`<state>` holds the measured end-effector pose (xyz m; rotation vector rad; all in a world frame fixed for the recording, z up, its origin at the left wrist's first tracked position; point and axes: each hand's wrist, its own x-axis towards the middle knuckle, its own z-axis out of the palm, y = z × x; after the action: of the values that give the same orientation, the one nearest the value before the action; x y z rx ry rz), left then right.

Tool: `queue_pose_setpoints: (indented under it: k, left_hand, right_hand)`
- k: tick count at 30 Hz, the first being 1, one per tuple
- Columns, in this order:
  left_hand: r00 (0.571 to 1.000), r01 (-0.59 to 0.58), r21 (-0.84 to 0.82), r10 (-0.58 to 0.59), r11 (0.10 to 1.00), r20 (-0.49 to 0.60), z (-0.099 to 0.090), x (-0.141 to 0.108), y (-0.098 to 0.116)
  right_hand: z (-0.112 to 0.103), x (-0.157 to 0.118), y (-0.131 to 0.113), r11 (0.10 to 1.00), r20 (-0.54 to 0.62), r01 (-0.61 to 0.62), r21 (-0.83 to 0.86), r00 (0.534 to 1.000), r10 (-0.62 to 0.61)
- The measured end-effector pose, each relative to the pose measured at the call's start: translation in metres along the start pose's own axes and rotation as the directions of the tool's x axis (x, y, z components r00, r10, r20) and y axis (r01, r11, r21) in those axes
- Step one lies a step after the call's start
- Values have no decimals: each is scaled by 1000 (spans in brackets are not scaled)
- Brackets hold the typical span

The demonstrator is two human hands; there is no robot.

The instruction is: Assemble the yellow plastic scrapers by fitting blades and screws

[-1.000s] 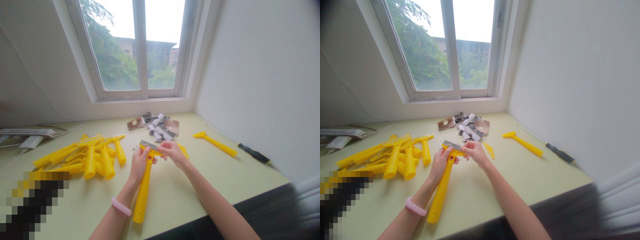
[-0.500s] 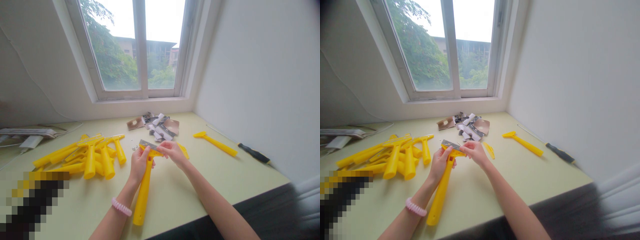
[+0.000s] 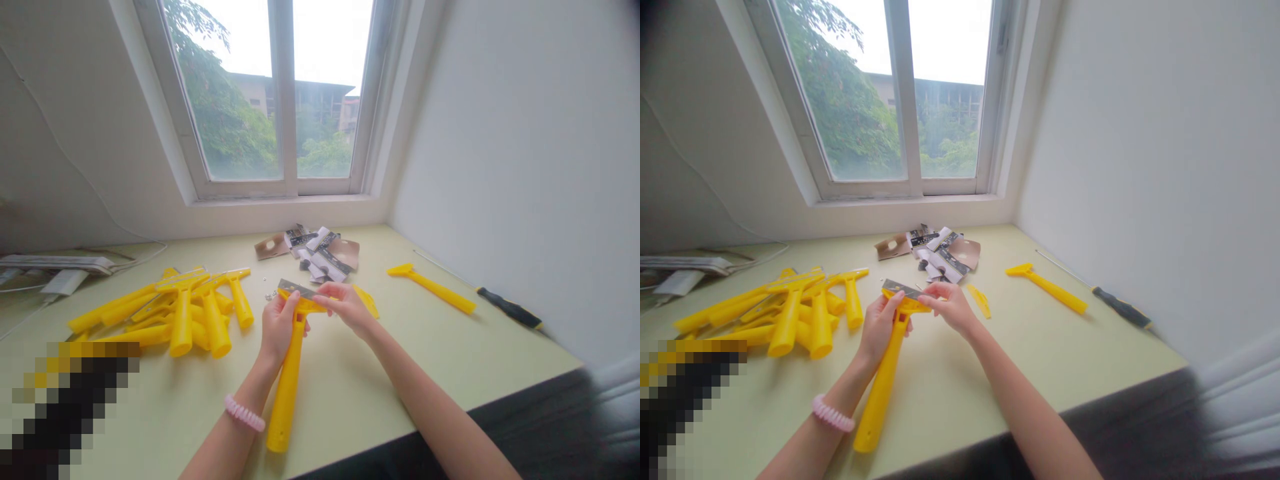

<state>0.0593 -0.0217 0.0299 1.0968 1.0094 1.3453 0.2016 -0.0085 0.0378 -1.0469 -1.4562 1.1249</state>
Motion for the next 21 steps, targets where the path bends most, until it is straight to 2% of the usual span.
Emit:
queue_pose_setpoints:
  k: [3, 7, 11, 13, 16, 18, 21]
  left_hand:
    - [999, 35, -17, -35, 999, 4, 4, 0, 2]
    - [994, 88, 14, -89, 996, 62, 5, 1, 0]
    - [973, 131, 89, -145, 987, 177, 1, 3, -8]
    - [952, 150, 98, -170, 984, 253, 0, 4, -13]
    - [921, 171, 92, -192, 981, 339, 0, 4, -17]
    - [909, 188, 94, -209, 978, 361, 1, 3, -17]
    - [886, 217, 122, -248, 968, 393, 2, 1, -15]
  right_hand:
    - [-5, 3, 3, 987, -71, 4, 161, 997, 8]
    - [-20, 10, 7, 896, -217, 34, 443, 974, 70]
    - [-32, 15, 10, 872, -327, 58, 486, 937, 120]
    - [-32, 16, 11, 896, -293, 18, 443, 948, 125]
    - [-29, 14, 11, 935, -142, -98, 341, 978, 154]
    - [-26, 12, 9, 955, -67, -165, 246, 980, 187]
    - [-23, 9, 5, 979, -32, -169, 111, 984, 174]
